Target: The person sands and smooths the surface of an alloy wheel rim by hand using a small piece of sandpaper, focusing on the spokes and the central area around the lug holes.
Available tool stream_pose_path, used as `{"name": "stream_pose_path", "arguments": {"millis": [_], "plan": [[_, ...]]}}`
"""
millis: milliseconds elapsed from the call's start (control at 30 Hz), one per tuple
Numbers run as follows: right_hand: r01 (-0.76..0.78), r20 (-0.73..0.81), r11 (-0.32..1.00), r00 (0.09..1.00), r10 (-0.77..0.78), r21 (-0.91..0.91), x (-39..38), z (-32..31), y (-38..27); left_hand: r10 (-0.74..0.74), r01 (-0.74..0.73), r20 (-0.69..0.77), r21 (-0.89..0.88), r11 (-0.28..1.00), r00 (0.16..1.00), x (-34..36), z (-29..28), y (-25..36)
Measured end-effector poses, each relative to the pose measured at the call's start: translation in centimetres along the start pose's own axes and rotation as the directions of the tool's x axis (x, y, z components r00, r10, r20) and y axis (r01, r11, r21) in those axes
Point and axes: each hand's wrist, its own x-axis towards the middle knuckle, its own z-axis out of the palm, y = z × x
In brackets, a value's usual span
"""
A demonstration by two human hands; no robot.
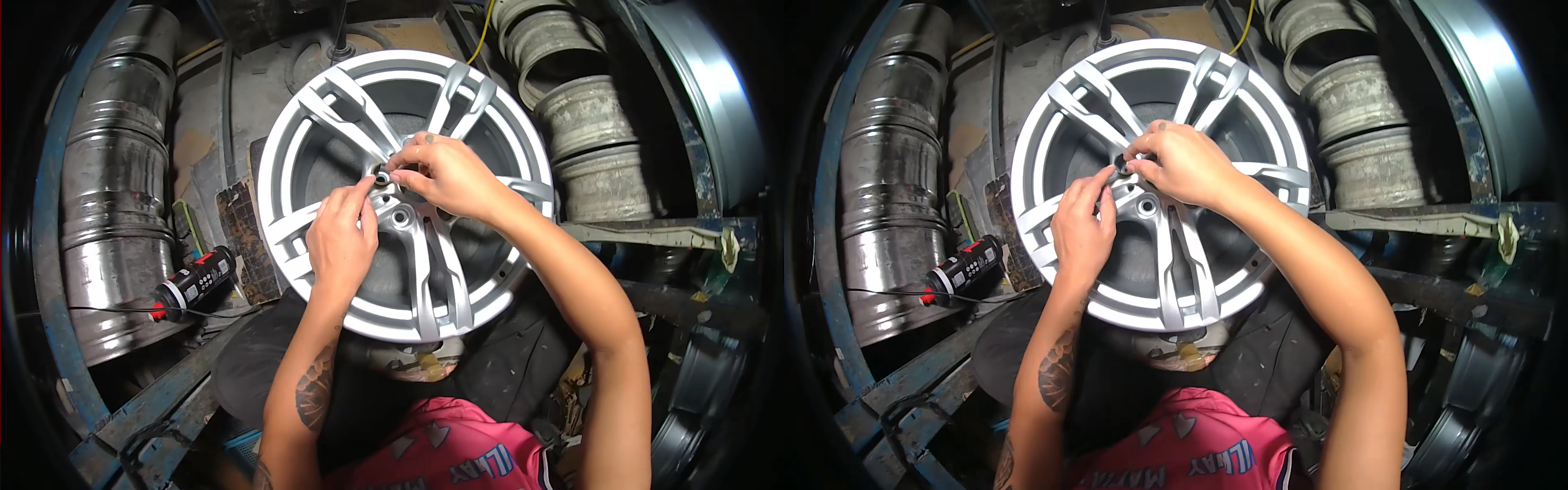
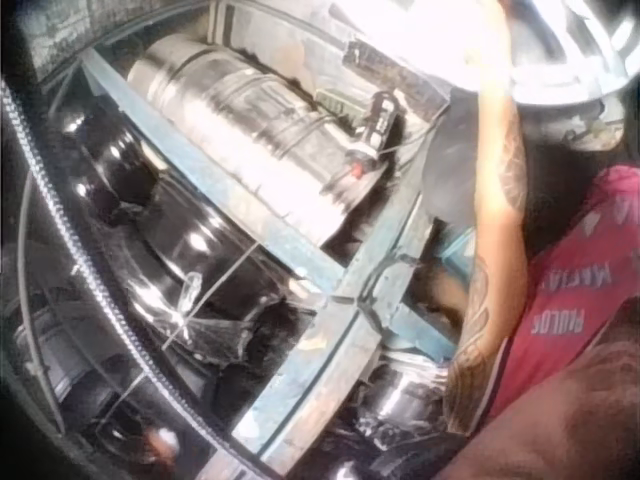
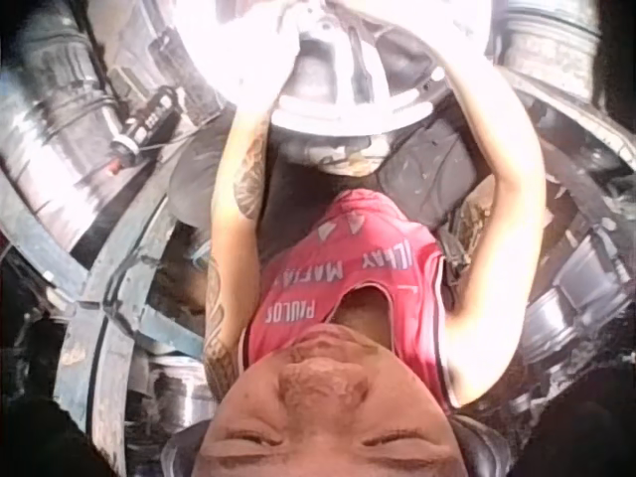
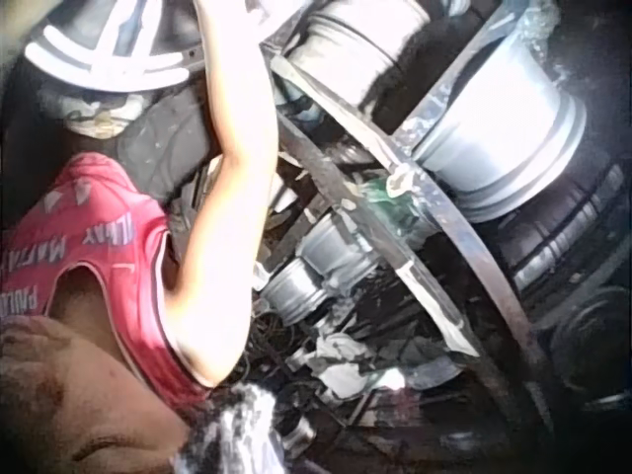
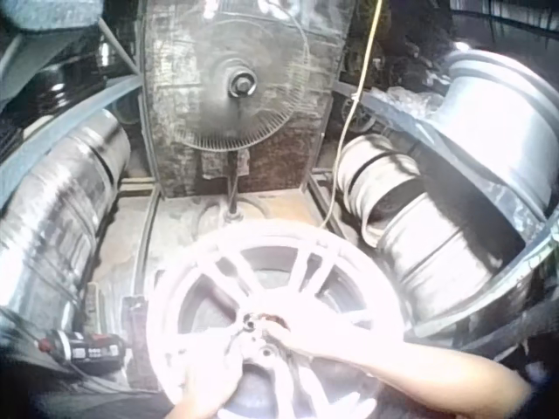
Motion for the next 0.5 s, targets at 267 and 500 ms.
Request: {"name": "stream_pose_path", "arguments": {"millis": [267, 500], "plan": [[-0.109, 0.187, 0.988, 0.979, 0.087, 0.108, 1.8, 1.2, 1.1, 0.033, -0.033, -0.020, 0.023, 0.999, 0.999, -0.3, 0.4, 0.0], [-0.128, 0.199, 0.978, 0.975, 0.094, 0.164, 1.8, 1.7, 1.7, 0.035, -0.036, 0.018, 0.039, 0.999, 0.999, -0.4, 0.1, 0.3]]}}
